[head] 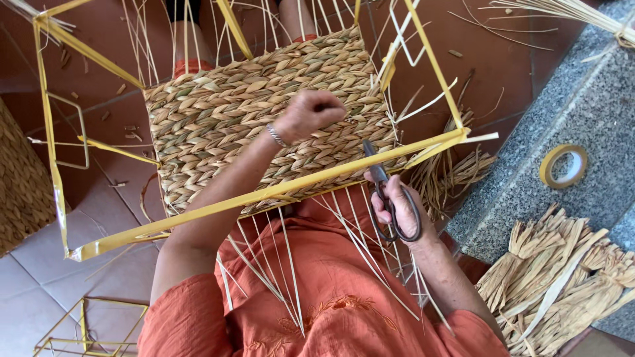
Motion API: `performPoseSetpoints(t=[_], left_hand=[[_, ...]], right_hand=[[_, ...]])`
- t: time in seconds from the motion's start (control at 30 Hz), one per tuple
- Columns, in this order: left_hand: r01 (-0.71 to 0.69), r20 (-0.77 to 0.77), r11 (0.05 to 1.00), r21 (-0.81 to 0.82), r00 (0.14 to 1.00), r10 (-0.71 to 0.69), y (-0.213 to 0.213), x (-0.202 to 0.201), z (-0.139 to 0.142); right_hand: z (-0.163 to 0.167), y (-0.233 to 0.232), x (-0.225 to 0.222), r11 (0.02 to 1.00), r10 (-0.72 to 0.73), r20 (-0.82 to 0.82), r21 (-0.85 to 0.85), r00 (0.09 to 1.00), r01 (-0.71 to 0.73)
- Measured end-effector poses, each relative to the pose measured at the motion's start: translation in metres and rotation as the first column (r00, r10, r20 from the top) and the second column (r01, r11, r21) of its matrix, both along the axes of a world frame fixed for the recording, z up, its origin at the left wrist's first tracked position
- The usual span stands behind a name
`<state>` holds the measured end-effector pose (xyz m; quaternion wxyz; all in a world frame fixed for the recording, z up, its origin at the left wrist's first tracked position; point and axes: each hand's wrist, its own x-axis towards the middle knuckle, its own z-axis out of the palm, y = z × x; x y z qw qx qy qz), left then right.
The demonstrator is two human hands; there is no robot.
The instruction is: The person sits on the floor weaving a water hyacinth basket on a bamboo frame, tucking and tightening woven strands around the rim and weaving flat strips along the edge by hand. They then use scissors to trim excess strands and continue weaving and adjusting the basket.
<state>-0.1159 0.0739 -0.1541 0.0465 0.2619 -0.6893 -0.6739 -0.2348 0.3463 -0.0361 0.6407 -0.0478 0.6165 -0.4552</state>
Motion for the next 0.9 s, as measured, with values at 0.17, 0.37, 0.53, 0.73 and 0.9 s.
performPoseSetpoints(t=[0.17,0.37,0.53,0.73,0.9], left_hand=[[0.161,-0.077,0.932,-0.324,0.978,-0.195,0.028,-0.051,0.006],[0.133,-0.074,0.841,-0.525,0.977,-0.2,0.048,-0.069,0.007],[0.072,-0.147,0.85,-0.523,0.974,-0.173,0.054,-0.072,0.008],[-0.028,-0.245,0.892,-0.452,0.965,-0.094,0.062,-0.07,0.007],[-0.024,-0.246,0.939,-0.342,0.967,-0.065,0.064,-0.07,0.003]], right_hand=[[-0.004,0.001,0.002,0.968,-0.239,0.264,-0.012,0.934,0.251],[-0.02,-0.002,-0.004,0.941,-0.323,0.316,0.007,0.892,0.338],[-0.03,-0.009,-0.006,0.932,-0.359,0.307,0.071,0.882,0.355],[-0.032,-0.013,-0.006,0.927,-0.375,0.248,0.067,0.893,0.37],[-0.03,-0.02,-0.011,0.938,-0.347,0.192,0.073,0.918,0.339]])
